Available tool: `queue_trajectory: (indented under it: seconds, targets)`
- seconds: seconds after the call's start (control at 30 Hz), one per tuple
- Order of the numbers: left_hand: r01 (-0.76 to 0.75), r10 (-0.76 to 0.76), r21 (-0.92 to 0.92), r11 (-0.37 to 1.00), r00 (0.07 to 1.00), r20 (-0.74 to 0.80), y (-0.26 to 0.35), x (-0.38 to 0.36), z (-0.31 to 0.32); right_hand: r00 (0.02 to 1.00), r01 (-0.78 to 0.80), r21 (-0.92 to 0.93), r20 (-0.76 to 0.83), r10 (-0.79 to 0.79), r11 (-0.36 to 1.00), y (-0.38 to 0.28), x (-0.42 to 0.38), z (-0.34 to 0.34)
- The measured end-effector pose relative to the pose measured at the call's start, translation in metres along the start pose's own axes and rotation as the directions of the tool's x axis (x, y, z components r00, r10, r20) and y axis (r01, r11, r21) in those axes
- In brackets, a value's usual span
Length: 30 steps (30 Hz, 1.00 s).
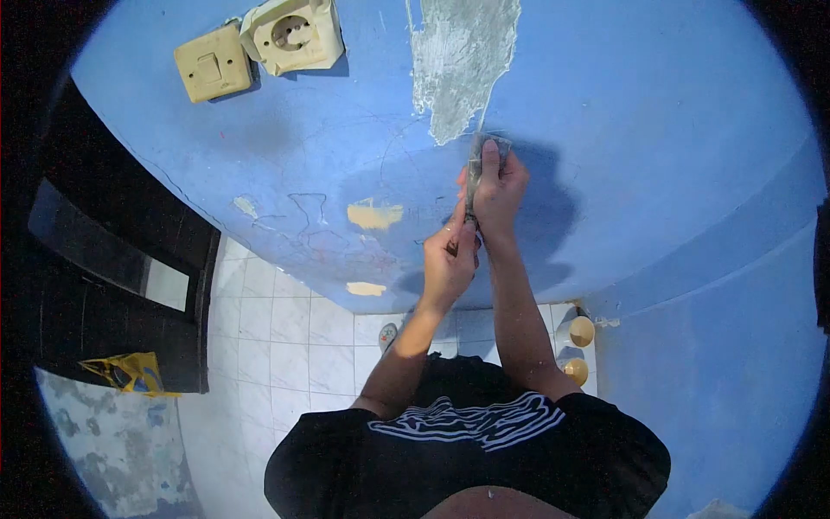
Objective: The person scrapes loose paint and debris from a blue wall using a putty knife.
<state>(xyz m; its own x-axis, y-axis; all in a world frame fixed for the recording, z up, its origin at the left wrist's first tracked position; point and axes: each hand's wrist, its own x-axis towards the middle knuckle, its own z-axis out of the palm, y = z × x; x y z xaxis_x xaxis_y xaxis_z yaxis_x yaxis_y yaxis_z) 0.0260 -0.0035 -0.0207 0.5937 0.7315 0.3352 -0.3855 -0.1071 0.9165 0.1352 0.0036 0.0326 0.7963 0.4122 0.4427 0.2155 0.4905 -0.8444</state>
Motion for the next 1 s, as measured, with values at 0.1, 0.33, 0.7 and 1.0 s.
queue_trajectory:
  seconds: [0.1,0.33,0.7,1.0]
  targets:
    - [0.024,-0.023,-0.045,0.999,1.0,0.017,-0.002,-0.001,-0.001,1.0,0.0,-0.043,-0.014,0.0,0.999,-0.007,-0.004,0.002]
    - [-0.07,0.069,0.015,0.997,0.996,0.047,0.003,0.005,-0.004,0.998,-0.014,-0.095,-0.055,0.009,0.995,-0.009,0.001,0.003]
    - [0.108,-0.098,-0.068,0.992,0.987,0.128,0.019,0.0,-0.01,0.995,-0.049,-0.094,-0.093,0.041,0.994,-0.016,-0.005,0.006]
    - [0.128,-0.121,-0.082,0.988,0.989,0.09,0.02,0.005,-0.002,0.994,-0.08,-0.053,-0.084,0.076,0.995,-0.027,0.003,0.007]
